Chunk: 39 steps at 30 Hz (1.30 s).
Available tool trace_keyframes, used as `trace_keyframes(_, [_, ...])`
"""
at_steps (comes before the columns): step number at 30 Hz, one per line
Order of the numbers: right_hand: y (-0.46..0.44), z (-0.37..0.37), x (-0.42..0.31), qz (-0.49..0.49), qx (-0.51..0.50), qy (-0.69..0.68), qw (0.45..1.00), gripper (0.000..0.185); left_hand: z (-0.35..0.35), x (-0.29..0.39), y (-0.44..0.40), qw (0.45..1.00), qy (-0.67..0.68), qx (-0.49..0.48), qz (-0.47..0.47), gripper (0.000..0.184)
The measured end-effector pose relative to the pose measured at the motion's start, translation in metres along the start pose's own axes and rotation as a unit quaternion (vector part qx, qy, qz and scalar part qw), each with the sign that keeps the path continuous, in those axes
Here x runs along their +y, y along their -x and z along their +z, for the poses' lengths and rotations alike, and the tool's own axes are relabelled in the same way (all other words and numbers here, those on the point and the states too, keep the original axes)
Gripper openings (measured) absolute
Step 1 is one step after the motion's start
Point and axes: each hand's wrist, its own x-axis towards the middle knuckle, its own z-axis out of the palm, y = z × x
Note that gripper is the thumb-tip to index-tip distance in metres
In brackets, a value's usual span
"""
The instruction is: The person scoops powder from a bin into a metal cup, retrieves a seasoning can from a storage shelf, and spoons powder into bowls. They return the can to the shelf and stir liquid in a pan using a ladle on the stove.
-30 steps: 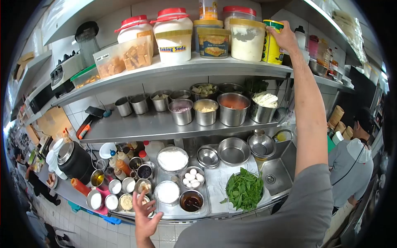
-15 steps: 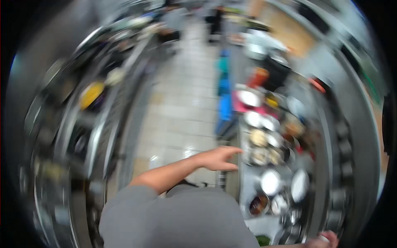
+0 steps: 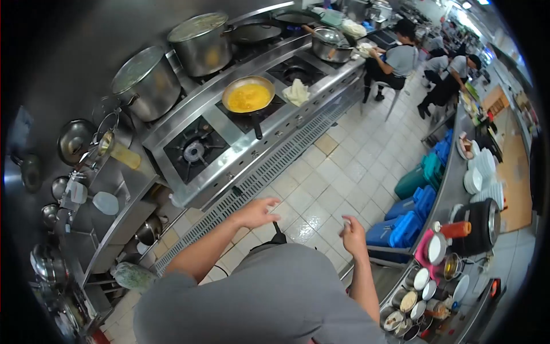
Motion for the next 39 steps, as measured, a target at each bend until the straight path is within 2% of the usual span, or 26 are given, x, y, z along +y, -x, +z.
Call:
trace_keyframes(1, [-0.024,0.014,-0.015,0.043,-0.082,-0.031,0.995,0.041,-0.016,-0.009,0.004,1.000,0.004,0.000,-0.013,0.064])
trace_keyframes(3, [-0.087,0.071,0.006,-0.012,-0.066,-0.094,0.993,0.048,-0.047,-0.020,0.004,0.986,0.070,0.147,-0.028,0.065])
trace_keyframes(4, [-0.118,0.089,0.003,-0.014,-0.097,-0.085,0.992,0.048,-0.054,-0.032,0.002,0.984,0.076,0.158,-0.037,0.065])
trace_keyframes(5, [-0.151,0.107,0.000,-0.019,-0.127,-0.076,0.989,0.048,-0.055,-0.051,0.000,0.964,0.132,0.224,-0.058,0.064])
trace_keyframes(6, [-0.186,0.127,0.009,-0.011,-0.170,-0.147,0.974,0.041,-0.053,-0.071,-0.001,0.935,0.186,0.290,-0.080,0.064])
trace_keyframes(7, [-0.220,0.153,0.015,0.043,-0.209,-0.203,0.956,0.038,-0.044,-0.097,0.002,0.927,0.155,0.323,-0.109,0.064])
trace_keyframes(8, [-0.257,0.177,0.021,0.100,-0.247,-0.254,0.930,0.037,-0.032,-0.119,0.007,0.916,0.124,0.354,-0.139,0.064])
trace_keyframes(10, [-0.322,0.227,0.042,0.073,-0.285,-0.256,0.921,0.042,-0.004,-0.130,0.028,0.903,0.022,0.348,-0.252,0.064])
trace_keyframes(12, [-0.383,0.265,0.031,0.040,-0.319,-0.267,0.908,0.048,0.037,-0.136,0.049,0.878,0.007,0.337,-0.340,0.063])
trace_keyframes(14, [-0.425,0.291,0.015,0.105,-0.297,-0.260,0.913,0.059,0.083,-0.125,0.064,0.817,0.136,0.359,-0.431,0.062])
trace_keyframes(15, [-0.460,0.335,0.056,0.055,-0.292,-0.241,0.924,0.071,0.123,-0.138,0.078,0.802,0.097,0.395,-0.437,0.061])
trace_keyframes(16, [-0.481,0.354,0.066,0.056,-0.308,-0.242,0.918,0.071,0.169,-0.155,0.096,0.786,0.055,0.427,-0.443,0.061])
trace_keyframes(18, [-0.514,0.377,0.070,0.079,-0.226,-0.138,0.961,0.078,0.252,-0.147,0.121,0.662,0.238,0.481,-0.523,0.062])
trace_keyframes(19, [-0.524,0.381,0.066,0.087,-0.226,-0.207,0.948,0.078,0.303,-0.143,0.138,0.605,0.274,0.509,-0.547,0.062])
trace_keyframes(20, [-0.528,0.378,0.057,0.089,-0.237,-0.208,0.945,0.078,0.331,-0.115,0.141,0.550,0.327,0.514,-0.571,0.062])
trace_keyframes(22, [-0.532,0.373,0.034,0.219,-0.251,-0.264,0.905,0.070,0.366,-0.051,0.128,0.470,0.410,0.502,-0.599,0.062])
trace_keyframes(24, [-0.539,0.416,0.074,0.117,-0.209,-0.314,0.919,0.058,0.394,0.007,0.102,0.428,0.458,0.482,-0.612,0.061])
trace_keyframes(26, [-0.552,0.441,0.124,0.116,-0.240,-0.361,0.894,0.051,0.416,0.053,0.069,0.414,0.490,0.458,-0.615,0.061])
trace_keyframes(28, [-0.536,0.406,0.083,0.235,-0.227,-0.388,0.862,0.044,0.432,0.081,0.037,0.420,0.510,0.436,-0.611,0.061])
trace_keyframes(30, [-0.533,0.395,0.070,0.266,-0.257,-0.356,0.858,0.038,0.436,0.092,0.012,0.443,0.517,0.420,-0.600,0.060])
trace_keyframes(31, [-0.531,0.398,0.070,0.260,-0.271,-0.352,0.857,0.038,0.435,0.092,0.003,0.457,0.515,0.415,-0.595,0.060])
trace_keyframes(33, [-0.532,0.419,0.086,0.279,-0.215,-0.430,0.831,0.030,0.425,0.085,-0.005,0.488,0.499,0.418,-0.582,0.060])
trace_keyframes(34, [-0.531,0.425,0.082,0.274,-0.228,-0.429,0.830,0.030,0.416,0.080,-0.006,0.501,0.484,0.427,-0.577,0.060])
trace_keyframes(36, [-0.525,0.424,0.068,0.304,-0.185,-0.456,0.816,0.031,0.400,0.062,0.004,0.519,0.444,0.458,-0.570,0.060])
trace_keyframes(37, [-0.522,0.403,0.045,0.320,-0.221,-0.421,0.819,0.020,0.391,0.052,0.013,0.517,0.423,0.483,-0.566,0.059])
trace_keyframes(39, [-0.528,0.417,0.054,0.353,-0.213,-0.444,0.796,0.017,0.371,0.035,0.030,0.482,0.410,0.542,-0.553,0.059])
